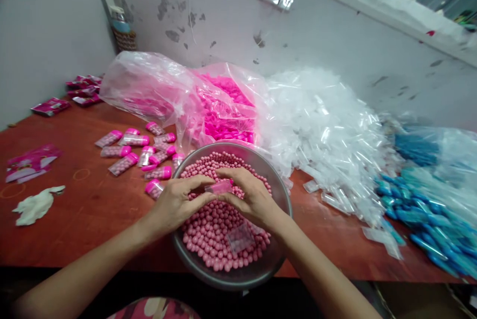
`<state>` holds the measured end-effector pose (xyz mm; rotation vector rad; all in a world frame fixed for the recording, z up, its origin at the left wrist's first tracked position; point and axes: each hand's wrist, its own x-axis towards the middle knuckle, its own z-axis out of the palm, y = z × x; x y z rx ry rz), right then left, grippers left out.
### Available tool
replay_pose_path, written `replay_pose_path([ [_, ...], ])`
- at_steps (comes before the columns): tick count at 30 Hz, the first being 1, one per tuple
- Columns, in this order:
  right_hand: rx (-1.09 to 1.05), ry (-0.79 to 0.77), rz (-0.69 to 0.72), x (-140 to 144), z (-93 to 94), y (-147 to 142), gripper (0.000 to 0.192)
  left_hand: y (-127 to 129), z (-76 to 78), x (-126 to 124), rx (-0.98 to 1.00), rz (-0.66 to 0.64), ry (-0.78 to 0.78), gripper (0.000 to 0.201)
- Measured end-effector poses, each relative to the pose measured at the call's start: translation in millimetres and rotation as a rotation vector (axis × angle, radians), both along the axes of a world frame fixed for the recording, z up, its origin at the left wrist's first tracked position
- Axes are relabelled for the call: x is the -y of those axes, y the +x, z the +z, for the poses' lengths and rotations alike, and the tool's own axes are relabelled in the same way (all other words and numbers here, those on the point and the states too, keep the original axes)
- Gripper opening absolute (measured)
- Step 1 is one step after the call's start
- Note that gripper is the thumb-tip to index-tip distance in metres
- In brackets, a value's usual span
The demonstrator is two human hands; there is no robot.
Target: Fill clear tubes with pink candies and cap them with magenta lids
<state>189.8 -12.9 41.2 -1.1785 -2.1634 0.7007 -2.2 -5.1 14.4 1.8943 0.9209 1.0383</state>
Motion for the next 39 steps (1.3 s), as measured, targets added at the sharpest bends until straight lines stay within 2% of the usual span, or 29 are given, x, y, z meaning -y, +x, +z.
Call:
replay_pose_path([
  [2, 0.246, 0.124, 0.111, -8.9, 4.6, 7.3, 0.029, 0.2, -0.3, 0.0, 0.021, 0.019, 0.012, 0.018],
  [4, 0.458, 0.177, 0.101, -23.4, 2.9, 16.0, 0.024, 0.3, -1.8, -1.3, 0.067, 0.101, 0.001, 0.020],
  [6, 0.609, 0.157, 0.025, -41.0, -5.7, 22.1, 0.023, 0.0, -4.3, -3.2, 0.135, 0.206, -0.035, 0.022],
  [9, 0.633, 0.047, 0.018, -63.4, -27.1, 17.5, 0.019, -1.1, -8.2, -5.5, 0.211, 0.287, -0.065, 0.022],
  [12, 0.512, -0.039, 0.109, -72.0, -47.5, -1.9, 0.011, -2.5, -10.4, -6.2, 0.214, 0.305, -0.041, 0.023],
  [15, 0.366, -0.123, 0.156, -69.2, -56.2, -17.3, 0.012, -3.8, -10.9, -6.3, 0.198, 0.319, -0.015, 0.025],
  [18, 0.224, -0.207, 0.129, -61.1, -50.7, -16.8, 0.008, -4.2, -11.2, -6.1, 0.181, 0.332, 0.008, 0.027],
  [23, -0.451, -0.639, 0.040, -40.4, -33.4, -8.6, 0.018, -1.6, -10.0, -6.1, 0.098, 0.277, 0.002, 0.035],
  [25, -0.584, -0.672, 0.012, -31.9, -30.0, -11.1, 0.018, -0.6, -7.1, -6.1, 0.061, 0.221, -0.016, 0.035],
  [28, -0.607, -0.649, 0.005, -21.7, -25.4, -16.5, 0.019, -0.6, -1.2, -6.2, 0.058, 0.137, -0.045, 0.026],
  [32, -0.520, -0.538, -0.031, -14.1, -12.9, -12.0, 0.026, -2.6, 2.1, -8.4, 0.075, 0.062, -0.083, 0.020],
  [34, -0.410, -0.444, -0.063, -13.8, -7.0, -3.6, 0.027, -3.3, -0.1, -10.9, 0.096, 0.057, -0.100, 0.020],
  [37, 0.000, -0.241, -0.117, -18.4, -6.2, 9.8, 0.012, -3.3, -5.9, -14.1, 0.164, 0.083, -0.133, 0.022],
  [39, 0.311, -0.147, -0.161, -23.4, -10.6, 15.2, 0.009, -2.8, -9.4, -14.5, 0.190, 0.096, -0.165, 0.023],
])
